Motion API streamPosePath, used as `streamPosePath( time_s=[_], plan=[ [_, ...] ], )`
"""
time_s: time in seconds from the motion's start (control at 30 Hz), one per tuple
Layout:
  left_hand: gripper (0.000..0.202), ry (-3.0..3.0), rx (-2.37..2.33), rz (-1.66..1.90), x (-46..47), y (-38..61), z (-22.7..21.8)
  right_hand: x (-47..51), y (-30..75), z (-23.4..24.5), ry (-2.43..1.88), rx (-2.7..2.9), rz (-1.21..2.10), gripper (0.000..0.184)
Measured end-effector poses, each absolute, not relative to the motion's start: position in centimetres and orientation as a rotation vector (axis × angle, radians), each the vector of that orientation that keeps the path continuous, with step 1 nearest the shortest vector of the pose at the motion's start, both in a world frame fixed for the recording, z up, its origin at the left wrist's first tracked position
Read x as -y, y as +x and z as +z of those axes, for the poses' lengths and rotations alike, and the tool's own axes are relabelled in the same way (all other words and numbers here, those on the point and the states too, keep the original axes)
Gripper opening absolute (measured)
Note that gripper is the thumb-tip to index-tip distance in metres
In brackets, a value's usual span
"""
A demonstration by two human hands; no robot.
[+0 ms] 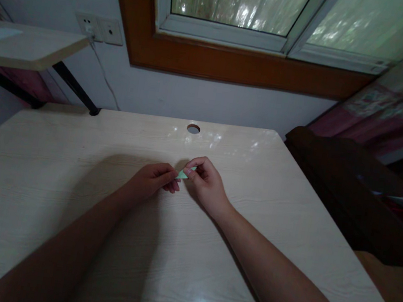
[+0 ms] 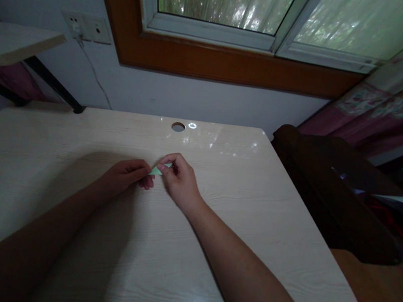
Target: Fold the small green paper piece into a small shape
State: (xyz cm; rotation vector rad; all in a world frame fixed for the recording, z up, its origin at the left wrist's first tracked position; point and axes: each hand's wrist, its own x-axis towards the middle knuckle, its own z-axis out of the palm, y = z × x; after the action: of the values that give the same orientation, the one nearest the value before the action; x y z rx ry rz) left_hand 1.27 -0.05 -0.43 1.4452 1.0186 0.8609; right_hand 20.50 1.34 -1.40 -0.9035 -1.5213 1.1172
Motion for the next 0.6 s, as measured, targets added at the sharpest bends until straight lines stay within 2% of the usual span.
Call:
streamPosePath(
  time_s=[0.43,0.6],
  plan=[
    [0.029,1.516,-1.081,0.845,0.12,1.24,-0.83,-1.43,20.34,-1.70,-0.949,1.545,1.101,0.011],
    [0.031,1.606,-1.139,0.862,0.35,1.31,-0.74,-1.49,20.11,-1.97,-0.931,1.478,1.206,0.026]
  ],
)
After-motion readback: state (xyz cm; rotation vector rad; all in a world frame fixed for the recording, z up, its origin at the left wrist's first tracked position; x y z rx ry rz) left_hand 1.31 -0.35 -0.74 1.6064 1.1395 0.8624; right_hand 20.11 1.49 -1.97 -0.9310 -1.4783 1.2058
